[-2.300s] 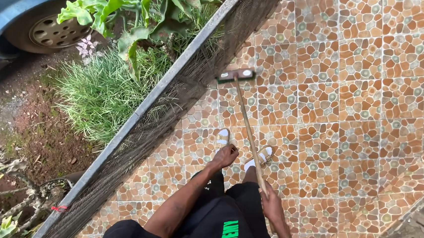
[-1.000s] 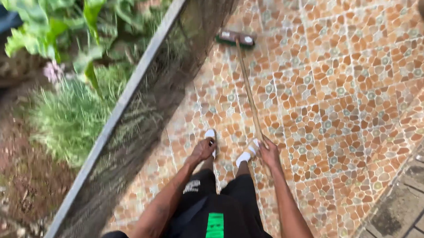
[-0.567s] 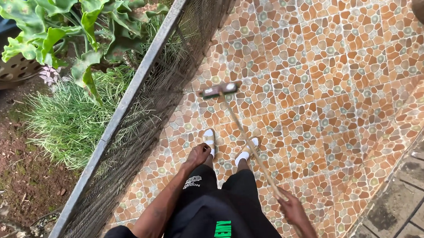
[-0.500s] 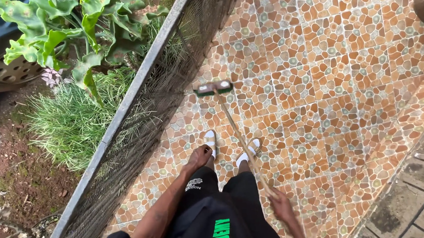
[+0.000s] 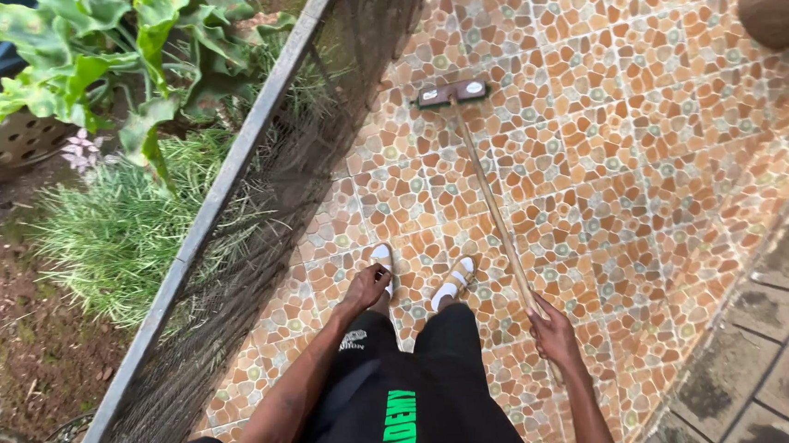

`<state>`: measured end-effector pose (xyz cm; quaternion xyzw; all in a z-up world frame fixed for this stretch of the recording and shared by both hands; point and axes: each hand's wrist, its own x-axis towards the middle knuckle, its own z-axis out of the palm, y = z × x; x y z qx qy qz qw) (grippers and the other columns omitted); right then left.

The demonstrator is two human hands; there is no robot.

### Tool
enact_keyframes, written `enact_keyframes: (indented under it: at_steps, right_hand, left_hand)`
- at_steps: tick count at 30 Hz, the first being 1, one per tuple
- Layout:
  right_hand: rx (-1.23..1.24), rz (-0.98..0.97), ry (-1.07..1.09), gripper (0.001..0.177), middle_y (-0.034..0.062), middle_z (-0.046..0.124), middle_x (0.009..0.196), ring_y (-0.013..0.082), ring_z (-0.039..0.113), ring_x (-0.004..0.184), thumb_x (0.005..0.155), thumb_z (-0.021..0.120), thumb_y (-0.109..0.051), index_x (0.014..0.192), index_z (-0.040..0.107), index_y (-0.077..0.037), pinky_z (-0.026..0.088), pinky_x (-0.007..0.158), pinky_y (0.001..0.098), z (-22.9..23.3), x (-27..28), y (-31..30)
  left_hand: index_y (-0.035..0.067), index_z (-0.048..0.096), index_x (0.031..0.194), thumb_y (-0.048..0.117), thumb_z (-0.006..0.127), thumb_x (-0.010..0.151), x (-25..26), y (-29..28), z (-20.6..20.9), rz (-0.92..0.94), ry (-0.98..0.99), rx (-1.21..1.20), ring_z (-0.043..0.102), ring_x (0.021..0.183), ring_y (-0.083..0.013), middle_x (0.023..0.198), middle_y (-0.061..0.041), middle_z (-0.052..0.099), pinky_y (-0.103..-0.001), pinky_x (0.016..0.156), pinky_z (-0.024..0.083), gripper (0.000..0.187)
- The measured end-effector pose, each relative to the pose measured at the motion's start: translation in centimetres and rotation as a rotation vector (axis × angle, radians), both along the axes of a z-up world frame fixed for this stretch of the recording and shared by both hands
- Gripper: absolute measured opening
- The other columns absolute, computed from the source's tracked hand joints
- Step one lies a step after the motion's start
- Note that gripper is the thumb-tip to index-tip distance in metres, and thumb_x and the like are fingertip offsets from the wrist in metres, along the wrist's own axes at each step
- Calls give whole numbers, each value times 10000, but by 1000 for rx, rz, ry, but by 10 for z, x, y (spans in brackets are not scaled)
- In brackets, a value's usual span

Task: Sweeping the tiled floor of an outdoor balcony or porch.

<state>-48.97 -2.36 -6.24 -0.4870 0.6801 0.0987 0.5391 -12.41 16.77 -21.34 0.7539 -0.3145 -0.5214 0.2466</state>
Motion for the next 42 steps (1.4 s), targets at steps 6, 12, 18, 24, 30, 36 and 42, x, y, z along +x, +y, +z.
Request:
enact_keyframes:
  at_steps: [6,12,18,24,30,36,42]
  right_hand:
    - [195,29,141,649,140,713,934,170,511,522,999,576,-286,1586,309,-356,431,425,325,38,-66,46]
    - [-120,265,66,549,111,728,1043,91,635,534,982,545,-272,1524,457,-256,538,455,226,-25,-151,53]
    - [-675,389,-333,501,220,717,1190,31,641,829,1081,550,-186,1565,487,-73,554,665,282,-169,-2,-51]
    - [-235,308,-1,508,161,746,1119,78,495,438,1049,481,-279,1553,432,-242,476,394,282,-20,79,-176]
    - [-164,426,97,511,201,801,882,50,501,436,1043,513,-287,1552,470,-285,419,398,259,49,-35,-193]
    - [-166,416,-111,526,134,732,1119,58,587,560,985,545,-176,1504,494,-235,502,396,235,-67,-86,-166]
    - [-184,260,-20,513,148,780,846,90,643,611,992,599,-255,1502,549,-230,486,498,244,-110,41,-182]
  left_hand:
    - [-5,708,1140,360,600,938,-4,10,-31,-68,-47,28,696,993,-401,1063,-280,724,-463,891,538,431]
    - [-10,689,1143,348,578,947,6,-15,8,69,-4,173,729,947,-374,1058,-255,734,-458,863,569,422]
    - [0,708,1033,306,584,925,-19,-101,4,75,-97,-56,737,882,-325,956,-201,759,-427,830,572,347]
    - [8,693,1109,330,574,964,-35,-204,45,69,-120,-138,723,936,-334,1014,-189,748,-441,849,556,373]
    - [20,685,1136,347,552,956,-59,-221,29,145,-42,-13,727,981,-329,1042,-179,756,-432,883,547,396]
    - [18,691,1145,326,560,951,-76,-232,41,118,-38,11,727,988,-349,1067,-209,744,-445,893,550,387]
    - [0,655,1194,338,585,962,-89,-266,26,7,-64,-51,707,1019,-373,1106,-232,721,-453,911,547,415]
